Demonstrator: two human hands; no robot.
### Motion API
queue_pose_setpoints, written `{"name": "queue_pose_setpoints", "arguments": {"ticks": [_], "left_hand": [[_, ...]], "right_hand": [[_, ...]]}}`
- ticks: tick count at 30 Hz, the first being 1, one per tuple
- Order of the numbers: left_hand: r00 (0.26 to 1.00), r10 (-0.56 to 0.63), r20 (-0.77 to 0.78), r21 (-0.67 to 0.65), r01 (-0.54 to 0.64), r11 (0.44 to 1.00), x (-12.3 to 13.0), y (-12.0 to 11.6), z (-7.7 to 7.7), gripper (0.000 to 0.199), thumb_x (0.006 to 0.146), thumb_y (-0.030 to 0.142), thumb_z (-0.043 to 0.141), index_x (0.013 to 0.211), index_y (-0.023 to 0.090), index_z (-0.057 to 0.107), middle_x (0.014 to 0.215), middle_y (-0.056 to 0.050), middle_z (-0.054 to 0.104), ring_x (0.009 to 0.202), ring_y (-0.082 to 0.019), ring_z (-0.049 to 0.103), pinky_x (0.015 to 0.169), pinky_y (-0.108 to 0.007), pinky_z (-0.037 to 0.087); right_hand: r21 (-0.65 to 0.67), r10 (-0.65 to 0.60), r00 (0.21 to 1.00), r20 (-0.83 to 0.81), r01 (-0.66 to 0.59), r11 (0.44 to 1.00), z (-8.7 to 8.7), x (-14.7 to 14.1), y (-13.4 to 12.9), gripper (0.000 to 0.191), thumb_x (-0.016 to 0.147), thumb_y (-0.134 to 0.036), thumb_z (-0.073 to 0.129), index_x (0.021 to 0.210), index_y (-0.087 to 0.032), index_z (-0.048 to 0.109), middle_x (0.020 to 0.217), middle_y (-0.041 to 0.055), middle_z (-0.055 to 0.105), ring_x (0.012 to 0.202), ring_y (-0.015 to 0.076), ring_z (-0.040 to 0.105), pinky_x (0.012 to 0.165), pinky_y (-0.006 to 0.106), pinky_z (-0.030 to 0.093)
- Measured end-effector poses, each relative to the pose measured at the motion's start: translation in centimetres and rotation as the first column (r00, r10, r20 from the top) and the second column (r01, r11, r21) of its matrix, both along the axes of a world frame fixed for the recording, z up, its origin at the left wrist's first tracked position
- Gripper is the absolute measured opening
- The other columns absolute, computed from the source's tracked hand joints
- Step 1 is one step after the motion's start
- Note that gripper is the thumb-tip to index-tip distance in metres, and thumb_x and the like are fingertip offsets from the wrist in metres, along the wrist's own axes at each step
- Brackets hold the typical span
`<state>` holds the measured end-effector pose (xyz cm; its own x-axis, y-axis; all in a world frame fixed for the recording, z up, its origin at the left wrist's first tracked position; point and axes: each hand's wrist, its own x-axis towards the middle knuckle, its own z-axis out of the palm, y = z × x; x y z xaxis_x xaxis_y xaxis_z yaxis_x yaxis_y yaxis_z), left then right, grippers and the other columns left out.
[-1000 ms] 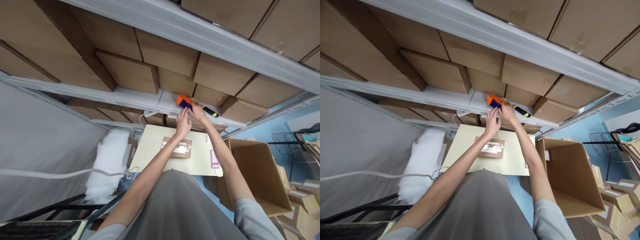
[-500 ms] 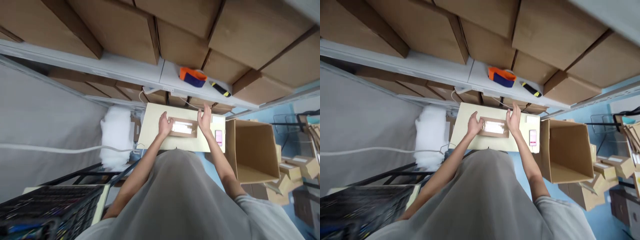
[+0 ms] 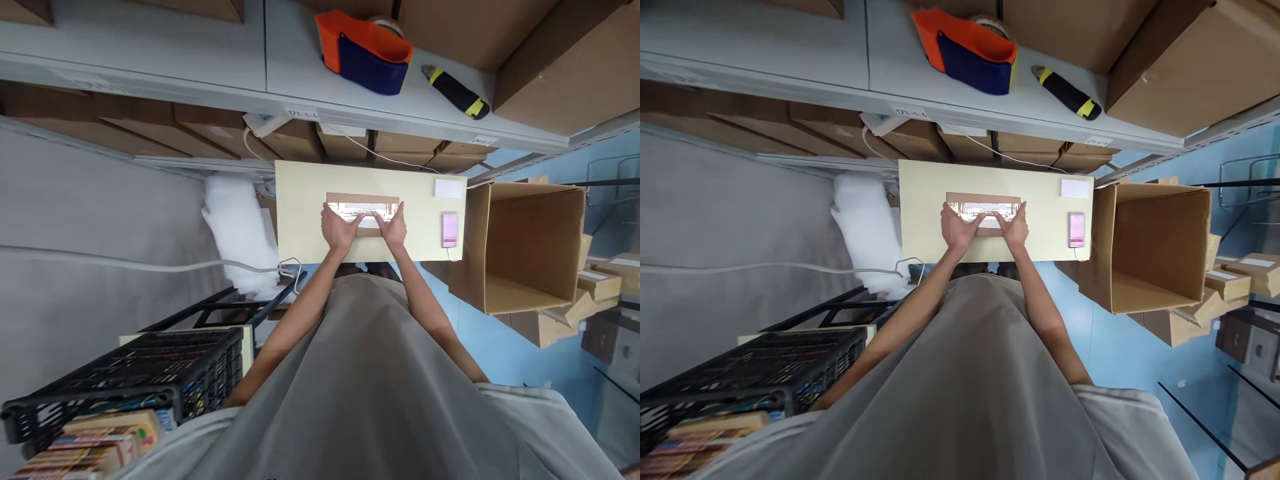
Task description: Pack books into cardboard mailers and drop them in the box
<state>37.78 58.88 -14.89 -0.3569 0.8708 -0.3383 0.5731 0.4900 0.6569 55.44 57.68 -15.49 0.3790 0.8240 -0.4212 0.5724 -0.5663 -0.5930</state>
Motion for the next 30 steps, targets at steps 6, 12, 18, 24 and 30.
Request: {"name": "queue_pose_setpoints", "arguments": {"ticks": [6, 12, 18, 24, 30], "left_hand": [[0.991, 0.031, 0.128, 0.001, -0.032, 0.999, -2.9, 0.3, -1.2, 0.086, 0.089, 0.055, 0.091, 0.158, 0.014, 0.063, 0.137, -0.02, 0.081, 0.133, -0.044, 0.075, 0.12, -0.055, 0.057], [0.943, -0.004, 0.332, 0.095, -0.03, 0.995, -6.3, 0.4, -1.4, 0.045, 0.103, 0.031, 0.071, 0.142, 0.011, 0.075, 0.145, -0.021, 0.078, 0.129, -0.03, 0.077, 0.115, -0.041, 0.061], [0.974, -0.058, 0.218, 0.137, 0.028, 0.99, -7.2, 0.9, 0.1, 0.035, 0.097, 0.014, 0.066, 0.127, 0.016, 0.083, 0.133, -0.016, 0.08, 0.102, -0.026, 0.08, 0.105, -0.042, 0.066], [0.968, -0.088, 0.235, 0.267, 0.022, 0.963, -8.8, 1.6, 1.8, 0.031, 0.097, 0.017, 0.068, 0.125, 0.021, 0.082, 0.13, -0.011, 0.08, 0.102, -0.024, 0.081, 0.101, -0.039, 0.067], [0.952, 0.022, 0.306, 0.157, -0.073, 0.985, -10.4, -0.7, 0.1, 0.02, 0.092, 0.016, 0.067, 0.111, 0.022, 0.072, 0.125, -0.012, 0.081, 0.114, -0.024, 0.082, 0.103, -0.038, 0.067]], "right_hand": [[0.163, 0.164, 0.95, -0.265, -0.124, 0.979, -0.8, 3.5, -1.2, 0.109, 0.107, -0.088, 0.035, 0.182, -0.011, 0.023, 0.176, 0.0207, 0.055, 0.162, 0.0357, 0.055, 0.132, 0.052, 0.049], [0.23, 0.096, 0.975, -0.2, -0.049, 0.972, -0.5, 4.9, -2.0, 0.096, 0.107, -0.088, 0.038, 0.166, -0.014, 0.051, 0.166, 0.0251, 0.06, 0.149, 0.0347, 0.061, 0.124, 0.056, 0.055], [0.352, 0.089, 0.993, -0.081, -0.055, 0.934, 1.0, 4.3, -2.4, 0.055, 0.107, -0.069, 0.054, 0.127, -0.02, 0.067, 0.129, 0.0184, 0.074, 0.103, 0.0263, 0.069, 0.09, 0.044, 0.065], [0.437, 0.081, 0.997, -0.01, -0.068, 0.897, 3.3, 2.4, -1.7, 0.04, 0.106, -0.055, 0.058, 0.126, -0.021, 0.067, 0.127, 0.0145, 0.075, 0.104, 0.0251, 0.071, 0.089, 0.041, 0.063], [0.295, -0.028, 1.0, -0.008, 0.029, 0.955, 1.6, -1.2, -3.7, 0.029, 0.102, -0.029, 0.048, 0.124, -0.018, 0.061, 0.119, 0.016, 0.077, 0.106, 0.0253, 0.073, 0.094, 0.041, 0.064]]}}
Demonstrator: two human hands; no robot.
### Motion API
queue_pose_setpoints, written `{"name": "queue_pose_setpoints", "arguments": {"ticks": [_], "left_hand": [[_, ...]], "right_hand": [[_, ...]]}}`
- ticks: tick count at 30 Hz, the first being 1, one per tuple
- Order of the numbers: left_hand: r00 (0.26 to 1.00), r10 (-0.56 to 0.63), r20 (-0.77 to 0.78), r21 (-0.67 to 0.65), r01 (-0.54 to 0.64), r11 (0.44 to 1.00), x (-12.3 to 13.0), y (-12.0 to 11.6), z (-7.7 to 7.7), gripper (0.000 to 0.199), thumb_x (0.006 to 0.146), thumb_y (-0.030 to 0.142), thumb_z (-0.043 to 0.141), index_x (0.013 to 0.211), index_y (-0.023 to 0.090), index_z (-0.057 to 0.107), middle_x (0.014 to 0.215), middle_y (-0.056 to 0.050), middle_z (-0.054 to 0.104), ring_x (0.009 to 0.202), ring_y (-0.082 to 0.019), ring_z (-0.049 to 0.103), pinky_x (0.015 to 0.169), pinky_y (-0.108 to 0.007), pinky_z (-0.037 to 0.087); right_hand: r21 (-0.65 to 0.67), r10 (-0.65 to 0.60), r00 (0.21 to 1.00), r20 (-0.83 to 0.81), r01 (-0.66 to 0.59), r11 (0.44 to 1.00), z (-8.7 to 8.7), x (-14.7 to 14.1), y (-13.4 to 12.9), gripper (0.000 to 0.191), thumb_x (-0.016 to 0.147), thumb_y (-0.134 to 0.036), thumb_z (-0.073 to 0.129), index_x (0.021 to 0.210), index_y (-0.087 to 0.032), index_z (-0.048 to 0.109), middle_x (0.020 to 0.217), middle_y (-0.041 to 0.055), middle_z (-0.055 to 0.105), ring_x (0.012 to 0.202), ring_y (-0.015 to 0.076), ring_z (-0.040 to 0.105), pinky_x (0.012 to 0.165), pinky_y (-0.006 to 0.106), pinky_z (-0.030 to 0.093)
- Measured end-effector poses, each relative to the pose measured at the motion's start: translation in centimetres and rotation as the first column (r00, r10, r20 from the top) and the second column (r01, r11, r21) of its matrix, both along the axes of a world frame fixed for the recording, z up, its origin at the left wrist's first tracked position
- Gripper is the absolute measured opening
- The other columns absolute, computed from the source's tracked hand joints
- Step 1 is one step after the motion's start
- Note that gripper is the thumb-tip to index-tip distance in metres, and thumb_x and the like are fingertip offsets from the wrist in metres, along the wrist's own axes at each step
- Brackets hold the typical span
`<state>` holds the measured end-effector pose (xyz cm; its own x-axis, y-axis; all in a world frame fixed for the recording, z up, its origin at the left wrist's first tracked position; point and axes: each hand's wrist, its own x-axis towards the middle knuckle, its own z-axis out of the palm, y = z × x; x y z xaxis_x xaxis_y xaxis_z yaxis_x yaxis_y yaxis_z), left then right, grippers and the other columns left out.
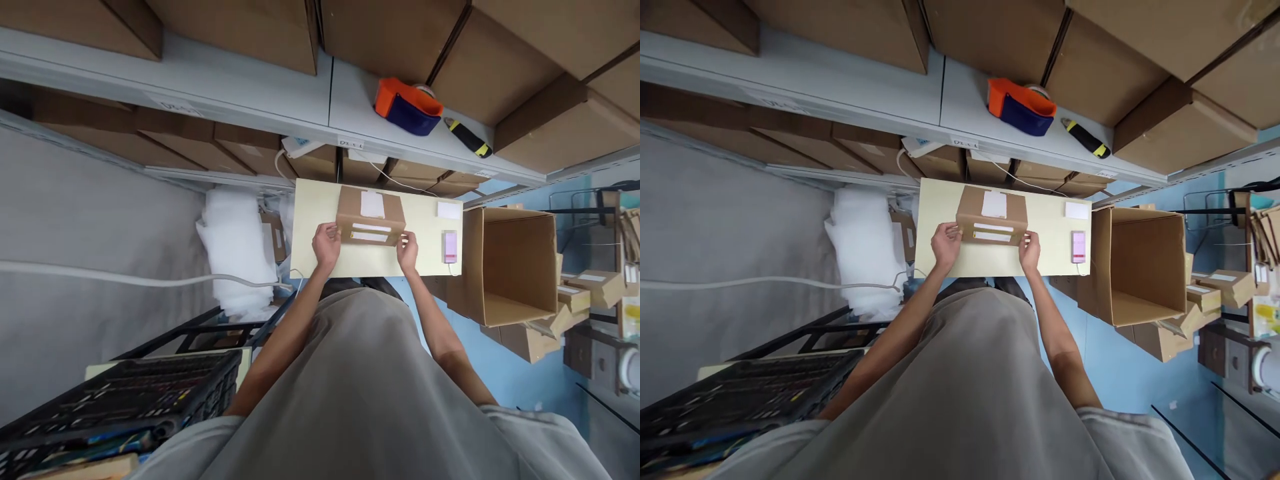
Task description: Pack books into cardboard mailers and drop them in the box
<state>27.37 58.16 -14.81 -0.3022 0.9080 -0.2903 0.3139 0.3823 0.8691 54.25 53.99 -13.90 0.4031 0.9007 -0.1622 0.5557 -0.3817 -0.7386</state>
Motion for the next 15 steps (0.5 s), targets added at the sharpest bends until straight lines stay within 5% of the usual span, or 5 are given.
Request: {"name": "queue_pose_setpoints", "arguments": {"ticks": [9, 12, 15], "left_hand": [[0.998, 0.058, 0.022, -0.204, -0.052, 0.978, -2.5, -3.7, -3.3, 0.036, 0.086, 0.006, 0.051, 0.108, 0.023, 0.075, 0.112, -0.01, 0.085, 0.113, -0.028, 0.084, 0.109, -0.046, 0.065], [0.998, 0.066, -0.001, -0.153, -0.065, 0.986, -3.3, -3.0, -3.4, 0.042, 0.087, 0.007, 0.05, 0.113, 0.021, 0.079, 0.125, -0.015, 0.084, 0.125, -0.033, 0.081, 0.118, -0.052, 0.061], [0.99, 0.137, 0.017, -0.054, -0.136, 0.989, -3.2, -1.0, -1.9, 0.044, 0.09, 0.012, 0.052, 0.124, 0.02, 0.079, 0.141, -0.019, 0.079, 0.132, -0.035, 0.077, 0.121, -0.055, 0.059]], "right_hand": [[-0.25, 0.069, 0.997, -0.025, -0.073, 0.966, -1.8, -3.7, -6.3, 0.032, 0.094, -0.02, 0.056, 0.124, -0.022, 0.064, 0.114, 0.0152, 0.081, 0.105, 0.0293, 0.077, 0.095, 0.045, 0.067], [-0.23, 0.092, 0.994, 0.056, -0.077, 0.97, -0.2, -2.4, -5.2, 0.039, 0.094, -0.02, 0.055, 0.131, -0.02, 0.066, 0.131, 0.0212, 0.079, 0.121, 0.0348, 0.077, 0.108, 0.055, 0.064], [-0.033, 0.104, 0.965, 0.242, -0.099, 0.995, 3.9, 0.3, -0.3, 0.046, 0.102, -0.029, 0.049, 0.143, -0.014, 0.063, 0.148, 0.0289, 0.07, 0.139, 0.0406, 0.069, 0.123, 0.066, 0.054]]}}
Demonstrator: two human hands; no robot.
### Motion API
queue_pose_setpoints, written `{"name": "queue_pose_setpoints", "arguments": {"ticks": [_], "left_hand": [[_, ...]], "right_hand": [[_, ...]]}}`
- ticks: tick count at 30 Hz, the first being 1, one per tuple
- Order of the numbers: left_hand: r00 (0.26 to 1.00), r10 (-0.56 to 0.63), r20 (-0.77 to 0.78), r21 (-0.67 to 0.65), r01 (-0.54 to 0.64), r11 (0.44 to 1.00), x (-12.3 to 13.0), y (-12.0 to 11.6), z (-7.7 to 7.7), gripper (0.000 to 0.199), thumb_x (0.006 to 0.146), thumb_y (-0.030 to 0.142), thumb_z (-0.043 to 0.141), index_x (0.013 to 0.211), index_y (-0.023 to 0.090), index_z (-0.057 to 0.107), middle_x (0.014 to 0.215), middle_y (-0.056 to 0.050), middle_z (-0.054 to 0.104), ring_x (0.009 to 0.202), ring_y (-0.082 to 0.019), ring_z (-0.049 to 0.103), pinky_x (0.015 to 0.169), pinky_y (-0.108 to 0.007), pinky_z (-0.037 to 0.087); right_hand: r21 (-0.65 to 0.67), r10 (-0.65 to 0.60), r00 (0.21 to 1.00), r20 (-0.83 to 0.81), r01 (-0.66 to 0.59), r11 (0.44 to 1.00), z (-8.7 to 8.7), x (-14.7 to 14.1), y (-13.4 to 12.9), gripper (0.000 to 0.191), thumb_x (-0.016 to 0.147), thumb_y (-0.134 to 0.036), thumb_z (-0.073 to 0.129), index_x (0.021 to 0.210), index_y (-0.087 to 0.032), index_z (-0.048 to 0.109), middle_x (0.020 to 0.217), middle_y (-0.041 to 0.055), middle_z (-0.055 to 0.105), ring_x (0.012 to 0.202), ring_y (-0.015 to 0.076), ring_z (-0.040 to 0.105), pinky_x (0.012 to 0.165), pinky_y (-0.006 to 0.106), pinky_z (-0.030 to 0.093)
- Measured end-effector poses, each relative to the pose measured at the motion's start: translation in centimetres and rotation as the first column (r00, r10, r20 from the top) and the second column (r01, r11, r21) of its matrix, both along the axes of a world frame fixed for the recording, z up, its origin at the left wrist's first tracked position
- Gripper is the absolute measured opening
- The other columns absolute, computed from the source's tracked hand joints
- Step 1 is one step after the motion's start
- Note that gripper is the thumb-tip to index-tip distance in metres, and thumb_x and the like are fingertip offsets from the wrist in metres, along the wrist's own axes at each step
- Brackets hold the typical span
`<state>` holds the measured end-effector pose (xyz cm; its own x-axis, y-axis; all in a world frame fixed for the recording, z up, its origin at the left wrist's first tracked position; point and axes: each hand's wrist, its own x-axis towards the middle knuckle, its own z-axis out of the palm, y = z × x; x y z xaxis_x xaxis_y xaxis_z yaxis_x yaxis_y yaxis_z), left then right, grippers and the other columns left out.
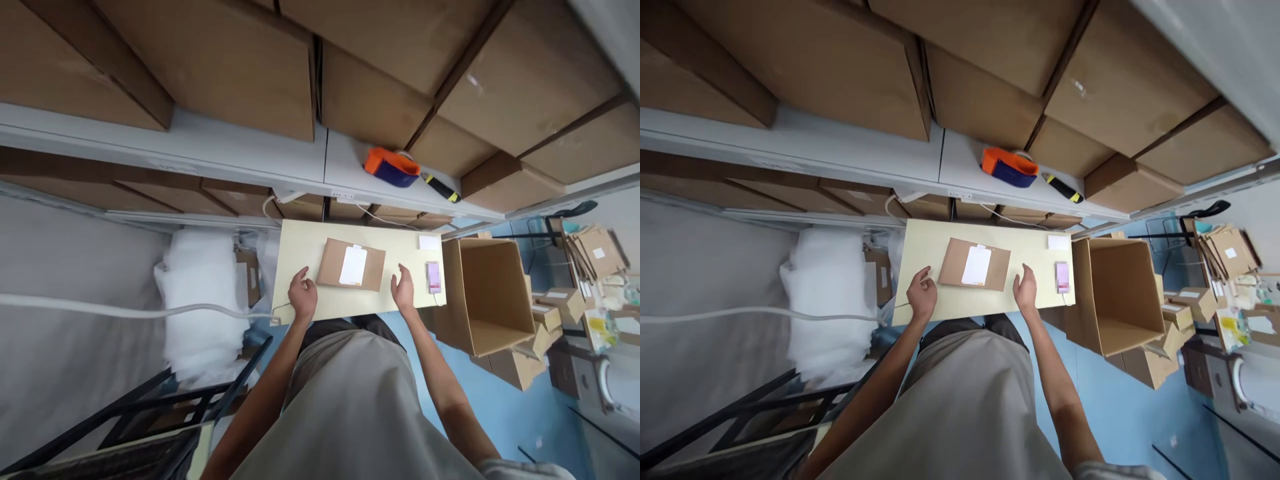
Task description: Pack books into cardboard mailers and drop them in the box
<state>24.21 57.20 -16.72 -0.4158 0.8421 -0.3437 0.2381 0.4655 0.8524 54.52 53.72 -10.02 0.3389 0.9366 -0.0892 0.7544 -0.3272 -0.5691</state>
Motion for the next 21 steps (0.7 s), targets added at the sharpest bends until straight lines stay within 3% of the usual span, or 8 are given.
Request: {"name": "queue_pose_setpoints", "arguments": {"ticks": [3, 6, 8, 11, 14, 17, 19, 21], "left_hand": [[1.0, 0.016, 0.023, 0.179, -0.02, 0.984, 1.7, 3.2, 3.7, 0.039, 0.096, 0.017, 0.052, 0.124, 0.022, 0.078, 0.141, -0.016, 0.079, 0.134, -0.032, 0.075, 0.121, -0.051, 0.059], [1.0, -0.011, 0.01, 0.374, 0.006, 0.927, 4.8, 6.4, 9.1, 0.035, 0.099, 0.019, 0.053, 0.122, 0.025, 0.079, 0.134, -0.013, 0.081, 0.132, -0.029, 0.075, 0.12, -0.048, 0.06], [1.0, -0.02, -0.021, 0.491, 0.027, 0.871, 6.9, 7.9, 12.7, 0.033, 0.102, 0.021, 0.053, 0.122, 0.025, 0.079, 0.131, -0.012, 0.082, 0.131, -0.028, 0.075, 0.121, -0.048, 0.059], [0.997, 0.037, -0.071, 0.597, 0.012, 0.802, 9.7, 8.1, 16.5, 0.029, 0.105, 0.023, 0.056, 0.123, 0.025, 0.079, 0.131, -0.011, 0.082, 0.131, -0.027, 0.075, 0.123, -0.049, 0.057], [0.985, 0.146, -0.092, 0.617, -0.058, 0.785, 12.0, 6.2, 17.6, 0.028, 0.107, 0.024, 0.056, 0.123, 0.026, 0.08, 0.129, -0.01, 0.082, 0.131, -0.027, 0.075, 0.122, -0.049, 0.058], [0.97, 0.229, -0.085, 0.582, -0.139, 0.802, 14.1, 3.0, 16.8, 0.028, 0.105, 0.023, 0.056, 0.12, 0.025, 0.08, 0.126, -0.009, 0.083, 0.129, -0.027, 0.076, 0.121, -0.049, 0.059], [0.961, 0.269, -0.059, 0.539, -0.196, 0.819, 15.6, 0.8, 16.0, 0.027, 0.105, 0.025, 0.058, 0.118, 0.025, 0.08, 0.125, -0.008, 0.084, 0.126, -0.028, 0.078, 0.118, -0.048, 0.061], [0.952, 0.305, -0.028, 0.5, -0.251, 0.829, 17.3, -1.4, 15.6, 0.025, 0.106, 0.027, 0.059, 0.119, 0.024, 0.08, 0.125, -0.008, 0.084, 0.123, -0.028, 0.078, 0.115, -0.047, 0.062]], "right_hand": [[0.28, 0.152, 0.978, 0.144, -0.187, 0.942, 6.2, 2.1, 8.5, 0.051, 0.108, -0.04, 0.046, 0.15, -0.016, 0.06, 0.154, 0.0261, 0.067, 0.149, 0.0405, 0.061, 0.13, 0.069, 0.046], [0.369, 0.305, 0.911, 0.278, -0.394, 0.842, 12.0, 2.3, 18.1, 0.056, 0.11, -0.043, 0.047, 0.16, -0.018, 0.053, 0.166, 0.0237, 0.057, 0.159, 0.0402, 0.05, 0.134, 0.069, 0.039], [0.34, 0.367, 0.87, 0.33, -0.472, 0.813, 14.2, 1.5, 23.7, 0.058, 0.108, -0.042, 0.048, 0.159, -0.014, 0.053, 0.163, 0.0264, 0.057, 0.156, 0.044, 0.05, 0.132, 0.073, 0.039], [0.272, 0.449, 0.82, 0.355, -0.55, 0.79, 14.4, 0.5, 29.6, 0.054, 0.104, -0.04, 0.053, 0.146, -0.007, 0.061, 0.146, 0.031, 0.065, 0.148, 0.049, 0.053, 0.13, 0.079, 0.035], [0.262, 0.555, 0.76, 0.338, -0.642, 0.72, 13.4, 0.8, 33.3, 0.049, 0.105, -0.043, 0.058, 0.137, -0.006, 0.064, 0.142, 0.0321, 0.067, 0.147, 0.0507, 0.053, 0.131, 0.081, 0.032], [0.3, 0.661, 0.694, 0.284, -0.72, 0.626, 12.9, 1.9, 35.2, 0.049, 0.109, -0.05, 0.058, 0.135, -0.009, 0.065, 0.146, 0.0294, 0.067, 0.149, 0.0497, 0.054, 0.133, 0.078, 0.035], [0.345, 0.708, 0.669, 0.228, -0.735, 0.583, 12.9, 2.6, 34.7, 0.052, 0.113, -0.057, 0.053, 0.137, -0.012, 0.064, 0.148, 0.0257, 0.066, 0.153, 0.0489, 0.052, 0.132, 0.077, 0.037], [0.391, 0.738, 0.662, 0.133, -0.719, 0.575, 12.5, 3.1, 31.7, 0.057, 0.115, -0.064, 0.046, 0.141, -0.016, 0.063, 0.147, 0.0218, 0.066, 0.155, 0.048, 0.052, 0.128, 0.078, 0.042]]}}
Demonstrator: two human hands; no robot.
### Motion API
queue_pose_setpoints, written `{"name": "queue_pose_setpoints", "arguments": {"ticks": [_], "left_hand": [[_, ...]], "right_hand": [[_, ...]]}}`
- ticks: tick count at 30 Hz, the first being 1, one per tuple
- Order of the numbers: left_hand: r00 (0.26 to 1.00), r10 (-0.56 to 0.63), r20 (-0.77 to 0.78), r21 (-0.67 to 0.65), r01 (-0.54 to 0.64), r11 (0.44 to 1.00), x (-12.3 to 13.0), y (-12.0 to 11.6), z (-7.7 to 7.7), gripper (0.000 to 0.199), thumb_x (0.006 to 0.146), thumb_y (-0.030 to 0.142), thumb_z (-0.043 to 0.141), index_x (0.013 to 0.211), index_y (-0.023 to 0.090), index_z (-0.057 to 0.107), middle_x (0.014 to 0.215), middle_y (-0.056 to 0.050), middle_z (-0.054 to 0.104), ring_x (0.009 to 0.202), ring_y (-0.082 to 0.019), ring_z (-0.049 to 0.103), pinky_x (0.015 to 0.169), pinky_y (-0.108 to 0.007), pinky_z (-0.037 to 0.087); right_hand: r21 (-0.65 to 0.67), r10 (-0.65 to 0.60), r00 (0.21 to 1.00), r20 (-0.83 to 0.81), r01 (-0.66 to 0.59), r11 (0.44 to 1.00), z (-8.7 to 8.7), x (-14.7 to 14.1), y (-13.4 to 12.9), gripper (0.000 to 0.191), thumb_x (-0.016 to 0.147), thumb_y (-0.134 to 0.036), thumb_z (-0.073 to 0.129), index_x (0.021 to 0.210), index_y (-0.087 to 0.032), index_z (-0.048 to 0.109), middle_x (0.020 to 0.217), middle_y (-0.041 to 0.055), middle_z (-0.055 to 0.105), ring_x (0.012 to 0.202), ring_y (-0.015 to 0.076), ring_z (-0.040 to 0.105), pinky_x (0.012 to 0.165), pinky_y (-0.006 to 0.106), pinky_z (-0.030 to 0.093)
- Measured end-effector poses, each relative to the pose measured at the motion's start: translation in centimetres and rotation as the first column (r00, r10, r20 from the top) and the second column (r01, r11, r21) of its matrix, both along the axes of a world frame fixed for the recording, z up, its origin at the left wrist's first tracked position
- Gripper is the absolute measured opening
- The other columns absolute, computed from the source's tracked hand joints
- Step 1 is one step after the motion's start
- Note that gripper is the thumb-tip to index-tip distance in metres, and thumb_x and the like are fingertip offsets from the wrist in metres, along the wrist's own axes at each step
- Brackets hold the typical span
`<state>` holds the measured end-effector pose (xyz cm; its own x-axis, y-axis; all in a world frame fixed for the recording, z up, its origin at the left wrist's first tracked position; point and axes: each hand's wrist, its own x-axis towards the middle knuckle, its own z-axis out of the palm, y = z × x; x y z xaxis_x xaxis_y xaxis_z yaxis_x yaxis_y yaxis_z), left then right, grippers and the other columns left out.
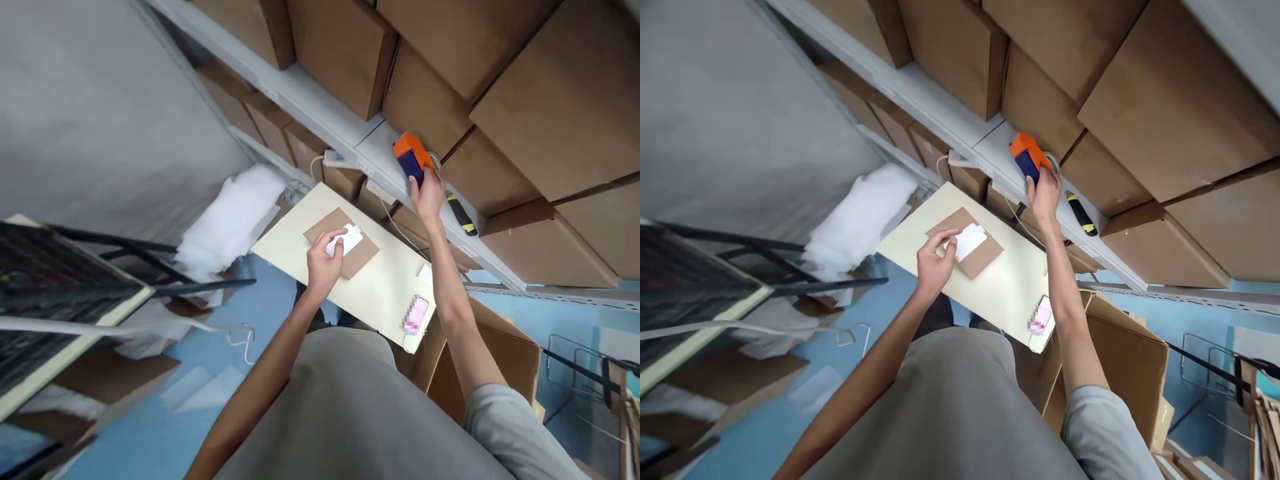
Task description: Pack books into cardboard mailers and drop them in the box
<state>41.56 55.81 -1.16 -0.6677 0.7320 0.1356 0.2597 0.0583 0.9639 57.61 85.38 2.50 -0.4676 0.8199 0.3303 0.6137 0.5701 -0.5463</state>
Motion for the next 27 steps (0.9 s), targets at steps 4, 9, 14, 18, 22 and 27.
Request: {"name": "queue_pose_setpoints", "arguments": {"ticks": [4, 9, 14, 18, 22, 27], "left_hand": [[0.999, 0.027, 0.038, 0.008, -0.028, 1.0, 3.9, -3.7, 0.0, 0.023, 0.108, 0.032, 0.063, 0.123, 0.024, 0.078, 0.126, -0.009, 0.082, 0.121, -0.025, 0.079, 0.111, -0.043, 0.064], [1.0, 0.007, -0.028, -0.023, -0.007, 1.0, 7.6, -7.4, -0.9, 0.025, 0.105, 0.036, 0.073, 0.127, 0.025, 0.075, 0.117, -0.008, 0.078, 0.107, -0.022, 0.078, 0.101, -0.039, 0.068], [0.998, -0.033, 0.045, -0.126, 0.038, 0.991, 8.7, -10.7, -2.4, 0.023, 0.107, 0.046, 0.072, 0.12, 0.027, 0.075, 0.111, -0.006, 0.078, 0.097, -0.02, 0.078, 0.094, -0.036, 0.069], [0.995, -0.085, 0.045, -0.099, 0.089, 0.991, 9.1, -12.6, -2.2, 0.023, 0.108, 0.046, 0.071, 0.119, 0.026, 0.076, 0.111, -0.005, 0.079, 0.097, -0.019, 0.078, 0.094, -0.034, 0.069], [0.989, -0.135, -0.061, -0.041, 0.132, 0.99, 9.4, -14.1, -1.0, 0.016, 0.108, 0.036, 0.07, 0.12, 0.028, 0.077, 0.113, -0.004, 0.08, 0.1, -0.02, 0.078, 0.095, -0.035, 0.068], [0.997, -0.044, -0.069, -0.044, 0.041, 0.998, 8.4, -14.8, 2.0, 0.037, 0.108, 0.045, 0.069, 0.14, 0.03, 0.073, 0.13, -0.008, 0.075, 0.118, -0.026, 0.076, 0.106, -0.045, 0.067]], "right_hand": [[-0.292, 0.057, 0.956, -0.286, -0.144, 0.946, -2.3, 1.0, -12.5, 0.057, 0.111, -0.074, 0.054, 0.137, -0.024, 0.065, 0.131, 0.014, 0.074, 0.137, 0.0373, 0.067, 0.122, 0.061, 0.056], [-0.647, -0.025, 0.849, -0.527, -0.383, 0.659, -5.6, 2.9, -27.0, 0.052, 0.103, -0.072, 0.071, 0.129, -0.027, 0.068, 0.123, 0.0084, 0.079, 0.12, 0.028, 0.075, 0.112, 0.044, 0.063], [-0.702, -0.085, 0.868, -0.489, -0.334, 0.629, -6.7, 4.7, -31.2, 0.049, 0.101, -0.072, 0.073, 0.121, -0.028, 0.07, 0.114, 0.0064, 0.079, 0.11, 0.0258, 0.076, 0.105, 0.042, 0.065], [-0.712, -0.067, 0.857, -0.511, -0.378, 0.592, -6.3, 5.8, -31.9, 0.05, 0.098, -0.073, 0.078, 0.121, -0.028, 0.075, 0.118, 0.0069, 0.083, 0.116, 0.028, 0.078, 0.111, 0.047, 0.065], [-0.73, -0.048, 0.852, -0.522, -0.417, 0.541, -5.9, 6.6, -32.9, 0.053, 0.094, -0.075, 0.081, 0.117, -0.027, 0.08, 0.12, 0.007, 0.087, 0.116, 0.0297, 0.082, 0.109, 0.047, 0.067], [-0.706, 0.05, 0.874, -0.483, -0.422, 0.568, -4.8, 8.1, -33.5, 0.047, 0.102, -0.069, 0.077, 0.123, -0.027, 0.08, 0.124, 0.007, 0.087, 0.117, 0.029, 0.082, 0.112, 0.047, 0.065]]}}
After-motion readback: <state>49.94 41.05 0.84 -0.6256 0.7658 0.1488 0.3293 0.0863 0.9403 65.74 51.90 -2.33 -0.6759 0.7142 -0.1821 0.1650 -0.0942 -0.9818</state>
